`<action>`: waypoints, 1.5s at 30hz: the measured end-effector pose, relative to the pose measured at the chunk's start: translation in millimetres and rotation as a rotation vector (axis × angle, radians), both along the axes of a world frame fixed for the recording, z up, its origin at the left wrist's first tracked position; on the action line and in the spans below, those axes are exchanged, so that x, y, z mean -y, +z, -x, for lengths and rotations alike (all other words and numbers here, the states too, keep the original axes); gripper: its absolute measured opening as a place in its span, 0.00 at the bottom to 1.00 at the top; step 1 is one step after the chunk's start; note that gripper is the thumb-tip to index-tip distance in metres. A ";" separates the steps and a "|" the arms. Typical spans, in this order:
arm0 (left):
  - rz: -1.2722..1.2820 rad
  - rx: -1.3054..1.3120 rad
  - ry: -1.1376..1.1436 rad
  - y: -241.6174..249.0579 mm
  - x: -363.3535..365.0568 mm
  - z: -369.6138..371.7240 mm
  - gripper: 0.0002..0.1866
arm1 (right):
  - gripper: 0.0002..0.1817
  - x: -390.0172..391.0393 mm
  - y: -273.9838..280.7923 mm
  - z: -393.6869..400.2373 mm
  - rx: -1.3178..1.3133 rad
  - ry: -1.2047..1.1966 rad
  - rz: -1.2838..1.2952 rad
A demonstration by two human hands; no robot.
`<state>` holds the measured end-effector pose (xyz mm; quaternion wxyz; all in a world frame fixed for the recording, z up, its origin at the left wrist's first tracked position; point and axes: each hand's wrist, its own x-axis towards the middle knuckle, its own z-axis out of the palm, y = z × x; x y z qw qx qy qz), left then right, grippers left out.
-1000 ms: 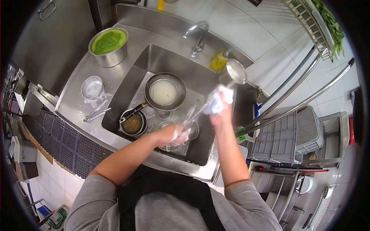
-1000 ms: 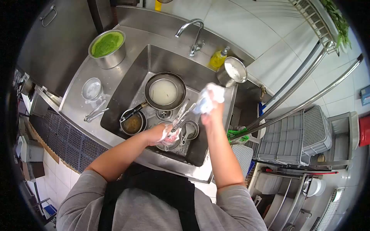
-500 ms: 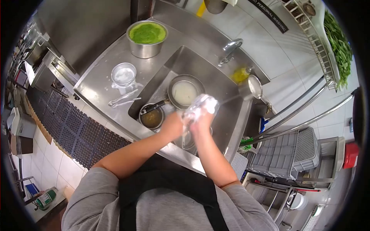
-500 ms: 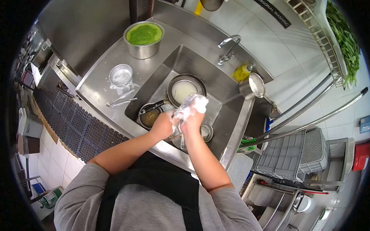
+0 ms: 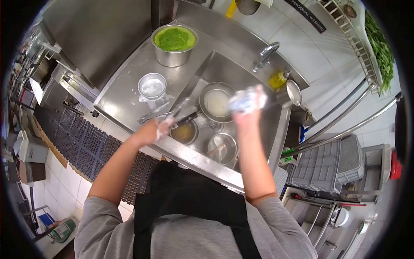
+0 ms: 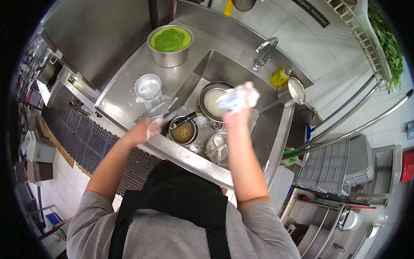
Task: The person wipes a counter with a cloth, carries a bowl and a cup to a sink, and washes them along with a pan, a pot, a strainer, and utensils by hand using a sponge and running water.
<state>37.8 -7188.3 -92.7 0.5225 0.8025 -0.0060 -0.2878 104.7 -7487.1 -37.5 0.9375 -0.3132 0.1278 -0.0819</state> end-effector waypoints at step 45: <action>0.021 0.379 -0.350 -149.0 324.7 -16.0 0.19 | 0.19 432.3 -107.1 -202.7 -0.681 0.395 2.442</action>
